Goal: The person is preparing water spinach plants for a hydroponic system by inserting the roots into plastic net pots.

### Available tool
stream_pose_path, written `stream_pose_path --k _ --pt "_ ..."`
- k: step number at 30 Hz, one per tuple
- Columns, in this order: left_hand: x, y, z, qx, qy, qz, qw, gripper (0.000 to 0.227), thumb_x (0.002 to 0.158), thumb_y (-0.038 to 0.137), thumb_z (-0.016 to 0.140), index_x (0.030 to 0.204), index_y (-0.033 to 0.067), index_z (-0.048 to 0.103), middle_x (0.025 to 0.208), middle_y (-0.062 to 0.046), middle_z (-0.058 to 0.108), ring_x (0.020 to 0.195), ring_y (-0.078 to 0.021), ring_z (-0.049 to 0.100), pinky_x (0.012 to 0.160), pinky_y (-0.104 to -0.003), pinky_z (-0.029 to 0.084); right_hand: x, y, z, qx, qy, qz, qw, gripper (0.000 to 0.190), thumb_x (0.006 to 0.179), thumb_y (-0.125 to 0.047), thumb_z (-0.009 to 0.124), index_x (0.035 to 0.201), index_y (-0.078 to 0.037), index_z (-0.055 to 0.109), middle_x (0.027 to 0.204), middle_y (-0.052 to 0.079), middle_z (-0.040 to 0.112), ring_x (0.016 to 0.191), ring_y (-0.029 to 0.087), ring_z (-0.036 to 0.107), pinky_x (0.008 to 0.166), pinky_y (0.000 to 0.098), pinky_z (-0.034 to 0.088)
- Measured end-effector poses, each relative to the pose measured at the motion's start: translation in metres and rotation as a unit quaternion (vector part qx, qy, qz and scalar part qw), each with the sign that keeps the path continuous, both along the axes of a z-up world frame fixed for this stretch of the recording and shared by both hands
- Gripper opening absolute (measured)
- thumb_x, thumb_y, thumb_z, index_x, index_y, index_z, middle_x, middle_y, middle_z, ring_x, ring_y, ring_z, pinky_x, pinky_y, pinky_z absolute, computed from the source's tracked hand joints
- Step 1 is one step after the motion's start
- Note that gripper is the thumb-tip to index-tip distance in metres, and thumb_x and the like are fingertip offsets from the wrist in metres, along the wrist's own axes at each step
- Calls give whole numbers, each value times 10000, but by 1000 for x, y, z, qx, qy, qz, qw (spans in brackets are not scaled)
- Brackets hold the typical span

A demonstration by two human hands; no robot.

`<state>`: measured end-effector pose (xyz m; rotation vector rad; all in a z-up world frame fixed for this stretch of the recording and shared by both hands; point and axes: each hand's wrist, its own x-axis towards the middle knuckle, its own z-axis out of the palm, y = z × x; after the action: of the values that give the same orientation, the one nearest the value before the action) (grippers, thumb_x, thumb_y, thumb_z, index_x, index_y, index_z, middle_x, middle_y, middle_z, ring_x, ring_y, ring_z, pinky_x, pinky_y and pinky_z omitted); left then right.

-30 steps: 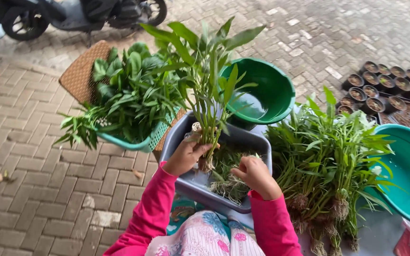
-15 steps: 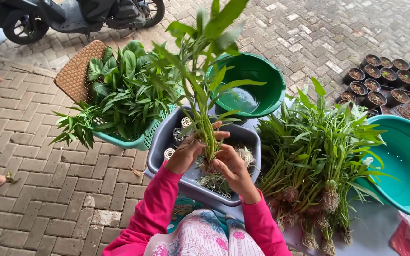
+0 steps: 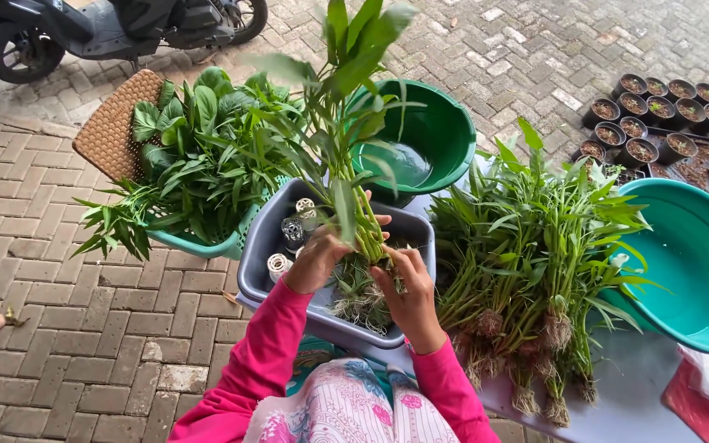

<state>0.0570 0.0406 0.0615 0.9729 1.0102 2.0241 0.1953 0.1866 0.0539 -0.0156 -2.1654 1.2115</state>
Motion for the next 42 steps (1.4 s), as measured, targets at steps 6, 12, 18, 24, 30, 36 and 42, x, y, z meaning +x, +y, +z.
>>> stream_pose_path --k 6,12,18,24,30,36,42 --pt "2 -2 8 -10 -22 -3 1000 995 989 666 529 1681 28 203 1543 -259 514 1380 -329 570 1196 -482 442 2 -1 3 26 4 -19 999 391 899 -91 788 1266 -45 658 1023 108 649 843 222 639 745 333 530" --pt "5 -4 20 -5 10 -36 999 971 938 507 708 1628 69 184 1580 -201 445 1378 -318 558 1173 -494 444 6 -2 4 22 4 -15 1000 401 892 -87 790 1269 -52 658 1041 105 653 843 206 649 742 329 535" --pt "11 6 4 -67 -57 60 994 657 1078 282 505 1644 63 253 1416 -215 612 1157 -286 677 1014 -435 555 7 2 -1 46 -19 -20 999 428 816 -117 858 1189 -38 664 957 92 623 824 205 632 723 333 534" --pt "15 4 -2 -91 -21 41 995 507 1092 279 404 1513 1 452 1372 -181 663 1172 -257 701 990 -397 574 -2 24 48 37 35 -34 998 307 896 20 715 1197 -7 665 961 100 631 859 187 637 756 325 519" --pt "24 17 -12 -80 -53 18 995 472 1076 241 438 1377 -90 585 1322 -172 691 990 -183 662 908 -347 558 -22 26 82 18 75 -35 996 232 977 70 625 1186 0 696 988 104 685 820 180 664 774 291 535" --pt "24 27 -70 -48 -111 25 992 392 1096 187 525 1315 -127 608 1000 -146 676 866 -188 651 795 -330 532 -47 24 55 -20 110 -95 989 202 902 9 712 1091 14 641 1002 116 641 822 211 689 705 298 537" --pt "35 29 -26 -38 -134 33 990 385 1070 228 484 1323 -39 595 1149 -122 726 793 -135 618 727 -277 518 -57 35 25 -35 59 -165 984 103 866 -5 746 952 1 690 862 96 633 715 201 596 636 296 474"
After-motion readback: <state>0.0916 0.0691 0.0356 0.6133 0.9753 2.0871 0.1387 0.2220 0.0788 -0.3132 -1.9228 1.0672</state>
